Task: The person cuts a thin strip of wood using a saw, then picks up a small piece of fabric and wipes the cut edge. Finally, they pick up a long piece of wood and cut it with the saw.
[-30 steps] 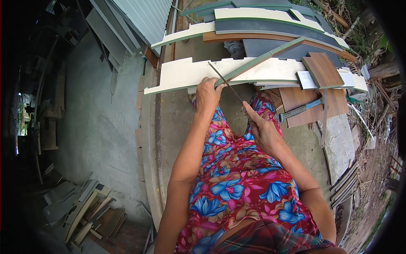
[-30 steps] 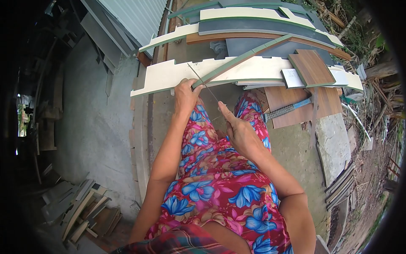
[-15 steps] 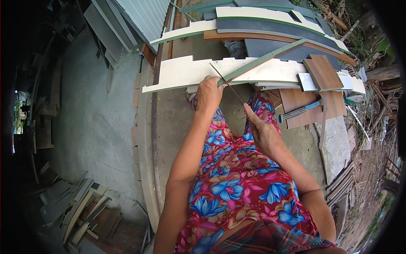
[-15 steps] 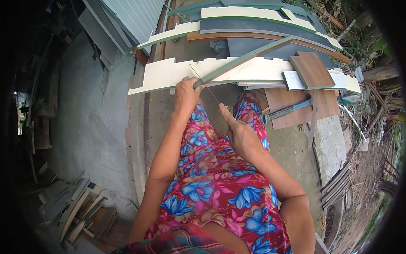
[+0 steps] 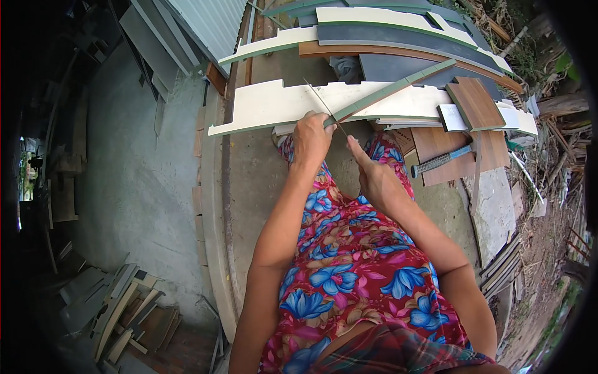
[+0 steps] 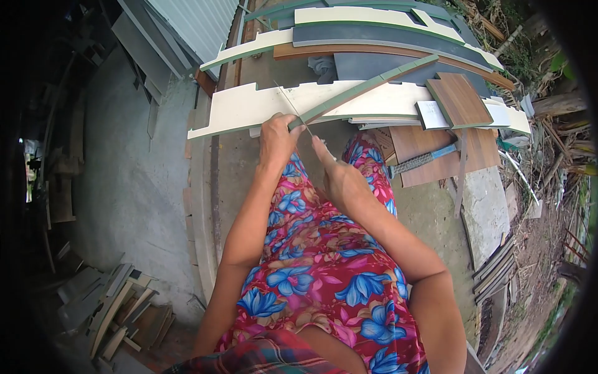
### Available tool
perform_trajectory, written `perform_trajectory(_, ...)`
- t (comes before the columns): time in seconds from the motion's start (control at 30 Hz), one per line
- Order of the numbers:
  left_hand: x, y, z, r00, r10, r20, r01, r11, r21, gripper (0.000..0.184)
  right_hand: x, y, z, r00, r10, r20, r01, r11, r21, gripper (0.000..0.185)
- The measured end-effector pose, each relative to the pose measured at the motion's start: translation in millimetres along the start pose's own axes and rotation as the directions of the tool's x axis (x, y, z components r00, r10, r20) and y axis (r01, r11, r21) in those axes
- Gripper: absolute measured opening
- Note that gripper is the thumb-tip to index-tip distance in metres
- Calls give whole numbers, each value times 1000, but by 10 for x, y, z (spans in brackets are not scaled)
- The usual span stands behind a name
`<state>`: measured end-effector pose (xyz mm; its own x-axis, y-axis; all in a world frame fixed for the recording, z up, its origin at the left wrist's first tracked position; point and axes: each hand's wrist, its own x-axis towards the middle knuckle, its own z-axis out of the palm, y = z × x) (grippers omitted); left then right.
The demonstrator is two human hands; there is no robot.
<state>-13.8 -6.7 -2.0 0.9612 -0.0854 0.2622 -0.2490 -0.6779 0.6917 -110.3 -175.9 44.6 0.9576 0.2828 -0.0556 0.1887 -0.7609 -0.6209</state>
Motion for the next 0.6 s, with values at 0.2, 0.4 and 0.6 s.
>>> perform_trajectory(0.2,39,67,-64,999,-22,25,21,1000,17,26,-366,-24,-181,999,33,22,-34,998,55,72)
perform_trajectory(0.4,78,19,23,999,-20,25,20,999,25,24,485,21,82,1000,6,-23,-7,1000,-23,75)
perform_trajectory(0.6,51,36,-1,1000,-22,11,22,999,31,22,-143,62,-79,1000,0,-9,1,995,97,74)
